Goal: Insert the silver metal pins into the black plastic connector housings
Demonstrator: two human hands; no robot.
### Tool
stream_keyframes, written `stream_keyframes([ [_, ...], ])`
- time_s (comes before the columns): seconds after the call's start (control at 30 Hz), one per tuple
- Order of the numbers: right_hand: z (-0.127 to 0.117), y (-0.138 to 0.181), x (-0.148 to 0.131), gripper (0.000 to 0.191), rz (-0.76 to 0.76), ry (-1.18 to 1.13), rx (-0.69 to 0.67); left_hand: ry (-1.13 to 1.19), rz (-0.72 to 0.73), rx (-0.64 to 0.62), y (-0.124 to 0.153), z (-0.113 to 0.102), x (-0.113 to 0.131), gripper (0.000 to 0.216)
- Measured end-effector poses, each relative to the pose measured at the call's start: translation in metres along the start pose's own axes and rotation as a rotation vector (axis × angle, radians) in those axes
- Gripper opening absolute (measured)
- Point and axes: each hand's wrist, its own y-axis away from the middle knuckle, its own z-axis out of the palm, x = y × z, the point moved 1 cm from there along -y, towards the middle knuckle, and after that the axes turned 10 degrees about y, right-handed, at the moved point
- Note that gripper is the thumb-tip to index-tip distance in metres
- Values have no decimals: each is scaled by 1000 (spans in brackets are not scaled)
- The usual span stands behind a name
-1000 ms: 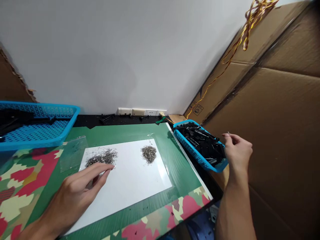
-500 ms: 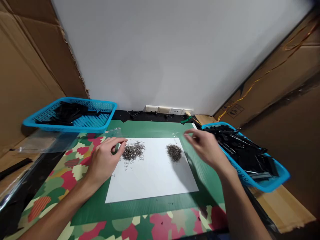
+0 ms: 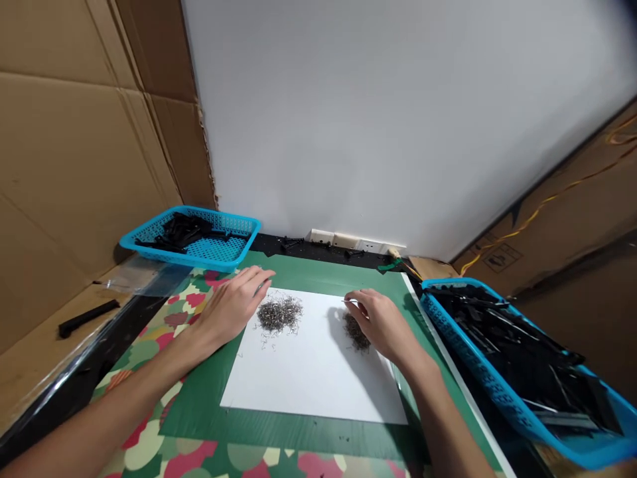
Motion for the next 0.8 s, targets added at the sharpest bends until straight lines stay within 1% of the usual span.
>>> stream_keyframes([
  [0.07, 5, 1, 7, 30, -3, 15, 15, -53, 27, -57, -26, 0, -3, 37],
  [0.13, 10, 3, 12, 30, -15, 30, 46, -87, 14, -101, -59, 5, -10, 34],
  [0.23, 16, 7, 14, 29, -77, 57, 132, -121, -26, -101, -105, 20, -27, 29],
  [0.33, 20, 9, 7, 27, -152, 53, 173, -153, -86, -94, -132, 39, -44, 34],
  [0.43, 23, 10, -5, 23, -193, 4, 151, -159, -129, -112, -140, 53, -55, 39],
  [0.53, 28, 11, -23, 18, -236, -66, 123, -123, -143, -125, -140, 56, -62, 38],
  [0.67, 38, 11, -52, 14, -302, -151, 42, -13, -141, -82, -139, 45, -61, 36],
  [0.77, 45, 7, -68, 13, -278, -197, 7, 134, -115, -15, -131, 32, -47, 28],
  [0.8, 47, 5, -72, 12, -261, -210, 2, 195, -101, 10, -125, 28, -40, 28],
])
